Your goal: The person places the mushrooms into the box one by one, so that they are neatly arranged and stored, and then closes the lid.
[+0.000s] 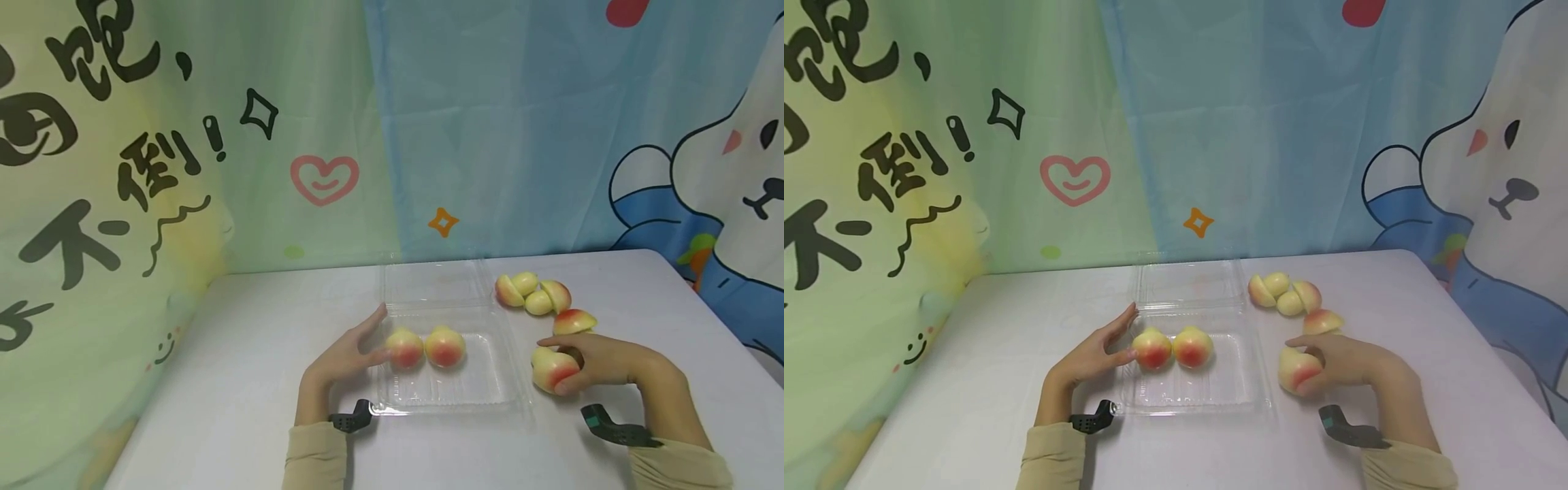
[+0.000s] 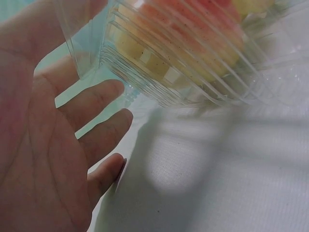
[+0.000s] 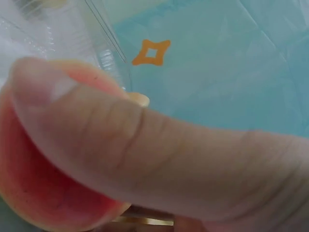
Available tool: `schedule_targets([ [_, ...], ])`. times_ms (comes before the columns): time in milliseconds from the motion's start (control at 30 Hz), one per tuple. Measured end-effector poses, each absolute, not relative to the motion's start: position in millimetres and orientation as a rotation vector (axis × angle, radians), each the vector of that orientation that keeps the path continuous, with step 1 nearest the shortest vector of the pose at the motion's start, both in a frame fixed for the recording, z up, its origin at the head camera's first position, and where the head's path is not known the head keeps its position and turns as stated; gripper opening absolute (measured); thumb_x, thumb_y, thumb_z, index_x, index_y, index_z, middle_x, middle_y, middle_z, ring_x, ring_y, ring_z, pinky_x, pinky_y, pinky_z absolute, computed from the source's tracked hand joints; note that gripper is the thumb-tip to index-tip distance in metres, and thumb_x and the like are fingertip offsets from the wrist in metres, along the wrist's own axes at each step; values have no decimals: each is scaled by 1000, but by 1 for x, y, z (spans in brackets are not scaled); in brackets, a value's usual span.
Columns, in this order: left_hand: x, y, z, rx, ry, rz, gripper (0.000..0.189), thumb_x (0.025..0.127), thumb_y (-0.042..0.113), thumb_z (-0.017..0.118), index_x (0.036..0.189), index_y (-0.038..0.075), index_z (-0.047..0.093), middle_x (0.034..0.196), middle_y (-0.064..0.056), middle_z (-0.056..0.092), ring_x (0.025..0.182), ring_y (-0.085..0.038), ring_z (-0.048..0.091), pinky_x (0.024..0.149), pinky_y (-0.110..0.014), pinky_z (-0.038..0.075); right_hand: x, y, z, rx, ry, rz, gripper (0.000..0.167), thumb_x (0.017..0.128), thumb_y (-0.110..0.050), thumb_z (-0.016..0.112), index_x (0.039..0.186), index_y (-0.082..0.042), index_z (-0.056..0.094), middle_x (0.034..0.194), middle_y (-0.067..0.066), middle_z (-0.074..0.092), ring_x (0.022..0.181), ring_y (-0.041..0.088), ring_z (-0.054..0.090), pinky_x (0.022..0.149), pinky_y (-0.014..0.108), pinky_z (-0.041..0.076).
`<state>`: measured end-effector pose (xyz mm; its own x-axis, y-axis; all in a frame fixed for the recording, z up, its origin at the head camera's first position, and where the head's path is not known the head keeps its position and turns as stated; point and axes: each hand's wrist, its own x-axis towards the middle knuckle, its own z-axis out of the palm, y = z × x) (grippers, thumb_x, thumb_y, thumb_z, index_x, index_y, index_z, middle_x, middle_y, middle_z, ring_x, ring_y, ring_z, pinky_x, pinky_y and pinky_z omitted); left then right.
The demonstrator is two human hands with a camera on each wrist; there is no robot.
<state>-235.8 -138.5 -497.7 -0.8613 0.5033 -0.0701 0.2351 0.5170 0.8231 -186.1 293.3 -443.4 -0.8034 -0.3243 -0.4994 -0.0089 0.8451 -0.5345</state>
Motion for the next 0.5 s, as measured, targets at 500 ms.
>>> schedule_targets([
  [500,-235,-138,-496,629,2457,1266,89,83,47,68,153,27,16,156,14,22,146,-9,17,121,-40,15,-191,283,-449,-405,2583,-753,82,73,-48,77,131,2,50,125,18,59,114,33,55,94,56,46],
])
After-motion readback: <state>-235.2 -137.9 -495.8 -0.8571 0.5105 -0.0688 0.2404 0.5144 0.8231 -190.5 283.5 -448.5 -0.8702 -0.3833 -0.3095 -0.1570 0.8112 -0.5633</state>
